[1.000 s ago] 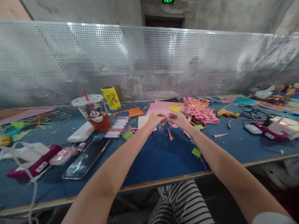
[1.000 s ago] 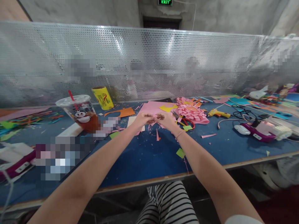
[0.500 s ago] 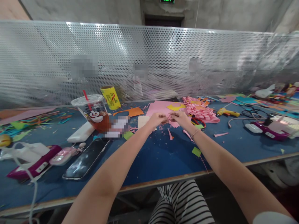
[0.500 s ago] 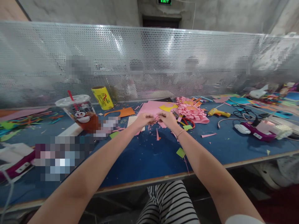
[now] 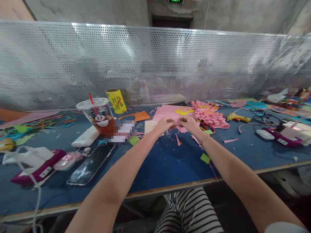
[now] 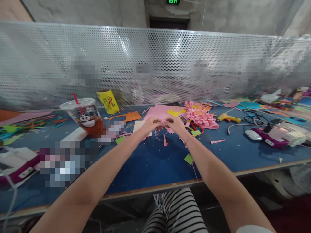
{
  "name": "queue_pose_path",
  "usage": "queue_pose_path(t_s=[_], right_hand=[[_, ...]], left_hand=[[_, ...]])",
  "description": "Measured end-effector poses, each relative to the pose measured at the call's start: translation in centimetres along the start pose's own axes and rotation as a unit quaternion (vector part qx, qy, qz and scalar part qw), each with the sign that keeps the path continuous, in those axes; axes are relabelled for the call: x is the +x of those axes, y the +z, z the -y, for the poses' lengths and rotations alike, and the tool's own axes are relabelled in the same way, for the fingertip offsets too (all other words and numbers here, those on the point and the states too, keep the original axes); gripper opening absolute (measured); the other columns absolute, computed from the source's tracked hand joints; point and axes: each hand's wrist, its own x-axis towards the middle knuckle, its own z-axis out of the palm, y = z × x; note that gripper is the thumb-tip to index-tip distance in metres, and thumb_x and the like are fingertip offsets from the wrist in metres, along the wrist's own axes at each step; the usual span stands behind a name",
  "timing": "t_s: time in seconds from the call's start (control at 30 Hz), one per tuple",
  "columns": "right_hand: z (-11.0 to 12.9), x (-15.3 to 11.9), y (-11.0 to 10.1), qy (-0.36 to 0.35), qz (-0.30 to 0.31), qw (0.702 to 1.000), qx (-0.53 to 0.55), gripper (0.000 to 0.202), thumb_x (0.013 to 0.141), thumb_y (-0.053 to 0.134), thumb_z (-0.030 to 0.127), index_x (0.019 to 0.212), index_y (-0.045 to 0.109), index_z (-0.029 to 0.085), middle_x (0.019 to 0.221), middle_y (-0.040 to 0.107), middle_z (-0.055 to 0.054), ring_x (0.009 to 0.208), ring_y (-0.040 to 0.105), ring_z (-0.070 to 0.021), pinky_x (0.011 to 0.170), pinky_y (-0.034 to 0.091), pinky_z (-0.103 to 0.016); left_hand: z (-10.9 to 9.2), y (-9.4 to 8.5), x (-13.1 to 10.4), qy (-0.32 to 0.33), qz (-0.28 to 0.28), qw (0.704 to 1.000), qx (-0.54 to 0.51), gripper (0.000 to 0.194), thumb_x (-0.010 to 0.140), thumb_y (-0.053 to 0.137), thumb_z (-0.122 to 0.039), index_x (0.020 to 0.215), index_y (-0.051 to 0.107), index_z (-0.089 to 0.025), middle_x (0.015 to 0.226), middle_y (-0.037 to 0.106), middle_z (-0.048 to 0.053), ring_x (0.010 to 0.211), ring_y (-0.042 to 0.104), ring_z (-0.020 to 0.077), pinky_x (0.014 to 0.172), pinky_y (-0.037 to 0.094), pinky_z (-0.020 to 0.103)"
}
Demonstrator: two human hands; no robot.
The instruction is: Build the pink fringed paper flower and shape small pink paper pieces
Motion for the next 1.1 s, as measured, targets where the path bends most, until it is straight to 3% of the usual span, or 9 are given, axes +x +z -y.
queue_pose_path(t_s=[0.37,0.6,0.87,1.1], right_hand=[[-0.22,-0.05,0.28,0.0,0.019,1.0,-0.002,0.025,0.064,0.066,0.031,0.081,0.059,0.015,0.073,0.063,-0.003,0.065,0.061,-0.0131,0.061,0.053,-0.028],[0.02,-0.12,0.02,-0.007,0.004,0.996,-0.088,0.019,0.07,0.058,0.032,0.079,0.061,0.016,0.072,0.063,-0.003,0.061,0.062,-0.0145,0.061,0.053,-0.032],[0.56,-0.34,0.35,-0.009,-0.009,0.999,-0.031,0.019,0.067,0.061,0.03,0.081,0.057,0.017,0.074,0.062,-0.003,0.064,0.061,-0.0142,0.062,0.054,-0.031],[0.27,-0.23,0.32,-0.027,-0.009,0.999,-0.03,0.022,0.067,0.062,0.034,0.079,0.056,0.016,0.072,0.063,-0.003,0.062,0.061,-0.0139,0.059,0.053,-0.029]], left_hand=[[0.55,-0.44,0.31,-0.011,-0.01,1.0,0.025,0.007,0.071,0.058,-0.014,0.065,0.057,-0.011,0.056,0.063,0.004,0.052,0.059,0.0121,0.055,0.045,0.024],[0.65,-0.44,0.66,0.012,-0.001,0.999,0.048,0.01,0.074,0.056,-0.017,0.067,0.058,-0.012,0.058,0.063,0.004,0.054,0.06,0.0131,0.058,0.048,0.026],[0.89,-0.78,0.42,0.021,0.021,0.999,-0.041,0.013,0.068,0.064,-0.021,0.072,0.059,-0.01,0.064,0.064,0.006,0.057,0.06,0.011,0.06,0.046,0.024],[0.81,-0.84,0.39,-0.011,0.017,0.998,-0.064,0.017,0.064,0.068,-0.021,0.073,0.059,-0.01,0.067,0.065,0.007,0.061,0.061,0.0123,0.063,0.046,0.025]])
